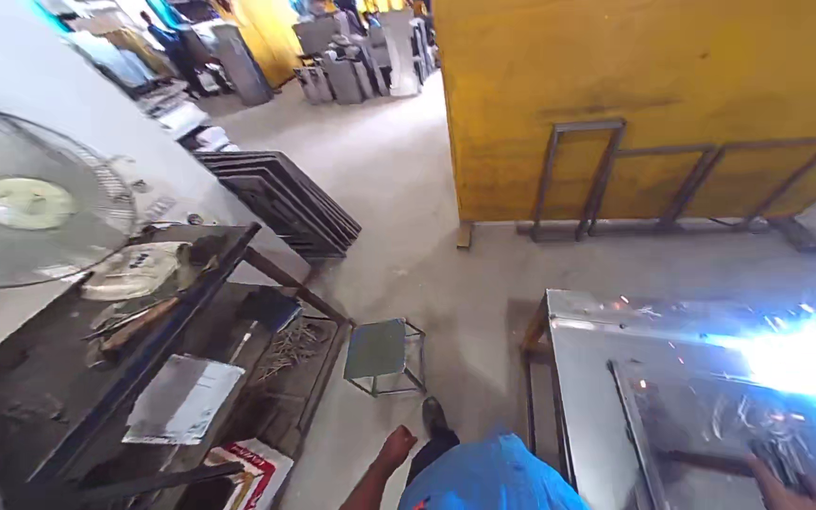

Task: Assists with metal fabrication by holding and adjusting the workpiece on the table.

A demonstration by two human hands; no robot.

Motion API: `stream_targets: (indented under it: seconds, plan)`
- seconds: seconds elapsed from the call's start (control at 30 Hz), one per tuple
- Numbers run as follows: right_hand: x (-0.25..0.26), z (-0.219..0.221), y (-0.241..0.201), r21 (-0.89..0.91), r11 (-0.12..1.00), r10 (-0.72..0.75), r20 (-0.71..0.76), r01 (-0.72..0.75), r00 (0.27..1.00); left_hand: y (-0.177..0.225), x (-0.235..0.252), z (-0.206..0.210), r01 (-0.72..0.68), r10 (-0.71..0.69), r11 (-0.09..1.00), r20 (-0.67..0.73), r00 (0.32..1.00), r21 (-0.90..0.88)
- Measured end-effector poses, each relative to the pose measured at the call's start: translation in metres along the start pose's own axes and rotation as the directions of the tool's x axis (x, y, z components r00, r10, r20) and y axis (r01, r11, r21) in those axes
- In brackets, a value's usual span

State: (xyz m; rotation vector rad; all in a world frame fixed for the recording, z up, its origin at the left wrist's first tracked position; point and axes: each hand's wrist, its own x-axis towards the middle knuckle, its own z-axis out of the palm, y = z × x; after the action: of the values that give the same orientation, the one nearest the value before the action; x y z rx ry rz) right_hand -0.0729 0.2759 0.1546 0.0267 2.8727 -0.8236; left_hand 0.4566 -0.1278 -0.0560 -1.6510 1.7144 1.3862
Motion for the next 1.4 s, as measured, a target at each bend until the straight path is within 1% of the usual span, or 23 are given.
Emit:
stream_targets:
  seconds: [0.07,0.1,0.13,0.17,0.23,0.3,0.4,0.47,0.53,0.6,0.67,0.73,0.83,0.9,0.97,1.03,1.1,1.2,1.27,1.33,1.4]
  plan:
    - [0.000,-0.021,-0.014,-0.129,0.990,-0.037,0.201,0.063,0.979,0.001,-0.003,-0.002,-0.003,0.002,1.000,0.031,1.000,0.029]
    - [0.003,-0.025,-0.024,-0.215,0.972,-0.030,0.272,0.092,0.962,0.006,-0.005,-0.003,0.001,-0.002,0.999,0.032,0.999,0.043]
    - [0.006,-0.025,-0.034,-0.299,0.948,-0.008,0.312,0.106,0.950,0.012,-0.008,-0.002,0.006,-0.007,0.999,0.021,1.000,0.048]
    - [0.009,-0.023,-0.041,-0.340,0.935,0.017,0.324,0.100,0.946,0.017,-0.012,-0.001,-0.002,0.001,0.999,0.011,1.000,0.046]
    - [0.024,-0.016,-0.055,-0.387,0.920,0.069,0.310,0.060,0.948,0.030,-0.014,-0.003,-0.025,0.024,1.000,-0.007,1.000,-0.006]
    - [0.035,-0.011,-0.062,-0.403,0.914,0.066,0.280,0.055,0.958,0.030,-0.015,0.002,-0.038,0.037,0.996,-0.010,0.999,-0.081]
    - [0.047,-0.006,-0.077,-0.337,0.941,0.023,0.184,0.041,0.983,0.027,-0.018,0.005,-0.045,0.042,0.991,-0.020,0.999,-0.127]
    - [0.054,-0.004,-0.080,-0.252,0.967,-0.018,0.113,0.046,0.993,0.020,-0.024,0.007,-0.018,0.016,0.992,-0.017,1.000,-0.129]
    - [0.052,-0.002,-0.087,-0.134,0.988,-0.066,0.066,0.074,0.996,0.007,-0.026,0.008,0.019,-0.021,0.994,-0.021,1.000,-0.107]
    - [0.040,-0.002,-0.099,-0.061,0.993,-0.097,0.060,0.100,0.994,-0.013,-0.024,0.008,0.053,-0.055,0.993,-0.020,0.998,-0.103]
    - [0.030,0.003,-0.112,-0.074,0.991,-0.103,0.072,0.108,0.992,-0.052,-0.003,0.012,0.054,-0.057,0.991,-0.023,0.998,-0.120]
    - [0.024,0.014,-0.118,-0.112,0.988,-0.096,0.083,0.105,0.992,-0.079,0.009,0.015,0.056,-0.058,0.994,-0.020,0.998,-0.099]
    - [0.031,0.041,-0.113,-0.181,0.980,-0.056,0.154,0.084,0.986,-0.091,0.008,0.014,0.036,-0.036,0.999,-0.018,0.999,-0.005]
    - [0.035,0.052,-0.106,-0.186,0.981,-0.030,0.162,0.060,0.986,-0.102,0.012,0.018,-0.002,0.003,1.000,-0.025,1.000,0.019]
    - [0.035,0.054,-0.099,-0.121,0.992,-0.026,0.132,0.042,0.991,-0.110,0.012,0.023,-0.036,0.037,0.999,-0.028,0.999,0.040]
    - [0.031,0.056,-0.087,0.033,0.999,-0.025,0.113,0.021,0.993,-0.114,0.012,0.022,-0.035,0.036,0.999,-0.018,0.999,0.041]
    - [0.028,0.061,-0.078,0.223,0.975,-0.022,0.081,0.003,0.996,-0.113,0.017,0.020,-0.031,0.032,0.999,-0.015,0.999,0.041]
    - [0.021,0.078,-0.063,0.480,0.876,-0.024,-0.047,0.044,0.999,-0.097,0.012,0.013,-0.042,0.043,0.998,-0.021,0.999,0.051]
    - [0.016,0.088,-0.057,0.589,0.804,-0.020,-0.116,0.086,0.993,-0.080,0.011,0.006,-0.048,0.050,0.996,-0.016,0.999,0.071]
    - [0.014,0.098,-0.050,0.666,0.740,-0.003,-0.139,0.096,0.990,-0.070,0.011,-0.002,-0.058,0.059,0.995,-0.006,0.998,0.081]
    - [0.020,0.115,-0.041,0.715,0.692,-0.022,-0.115,0.098,0.993,-0.065,0.015,-0.003,-0.060,0.061,0.997,-0.013,0.998,0.056]
